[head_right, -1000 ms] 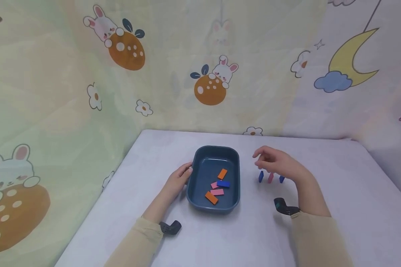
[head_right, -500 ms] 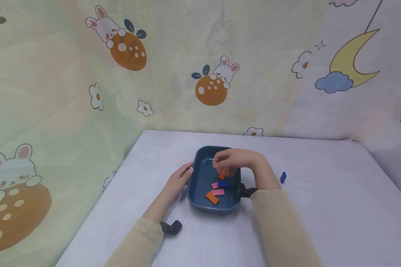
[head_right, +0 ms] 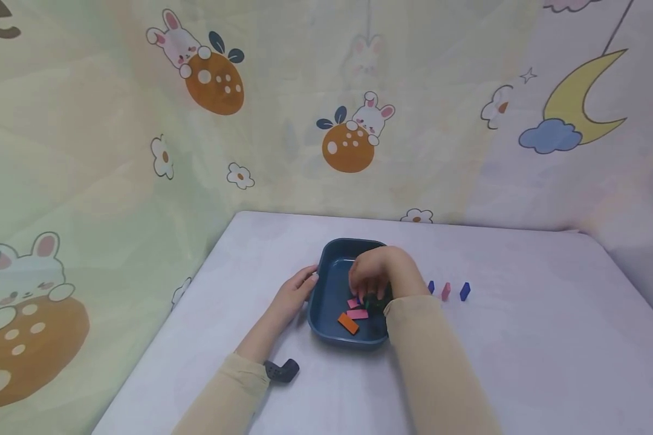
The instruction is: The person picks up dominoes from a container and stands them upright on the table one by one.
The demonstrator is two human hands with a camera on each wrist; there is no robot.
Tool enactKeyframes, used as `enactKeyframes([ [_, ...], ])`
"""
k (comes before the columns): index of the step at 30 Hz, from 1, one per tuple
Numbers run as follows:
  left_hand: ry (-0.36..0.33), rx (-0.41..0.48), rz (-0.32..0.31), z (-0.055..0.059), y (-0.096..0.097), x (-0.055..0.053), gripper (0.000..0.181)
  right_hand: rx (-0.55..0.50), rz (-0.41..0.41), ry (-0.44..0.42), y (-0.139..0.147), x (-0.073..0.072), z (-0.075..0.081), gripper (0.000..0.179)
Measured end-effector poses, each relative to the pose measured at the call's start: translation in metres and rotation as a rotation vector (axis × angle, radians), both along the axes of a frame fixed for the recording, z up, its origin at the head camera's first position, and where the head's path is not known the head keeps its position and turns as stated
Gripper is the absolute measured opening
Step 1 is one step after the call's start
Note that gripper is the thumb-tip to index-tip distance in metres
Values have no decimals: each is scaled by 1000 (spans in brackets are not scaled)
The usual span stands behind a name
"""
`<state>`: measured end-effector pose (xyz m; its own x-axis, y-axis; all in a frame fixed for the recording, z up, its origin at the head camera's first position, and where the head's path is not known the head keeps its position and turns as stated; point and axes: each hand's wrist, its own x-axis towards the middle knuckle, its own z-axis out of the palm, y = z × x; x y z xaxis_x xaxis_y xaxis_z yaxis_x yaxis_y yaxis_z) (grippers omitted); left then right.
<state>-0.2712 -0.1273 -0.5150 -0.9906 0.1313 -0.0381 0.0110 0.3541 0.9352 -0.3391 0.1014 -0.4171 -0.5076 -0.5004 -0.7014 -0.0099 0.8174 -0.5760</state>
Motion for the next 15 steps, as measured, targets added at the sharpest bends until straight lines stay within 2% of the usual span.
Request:
enactKeyframes([
  [5,4,2,-9,1,-1,0,49,-12,-35,4,-7,-3,-12,26],
  [12,25,-1,-27,1,-1,-1,47,-196,-92,83,-15,-8,-24,22],
  [15,27,-1,-29,0,-2,-2,48,-237,-103,124,-16,-10,-29,19],
])
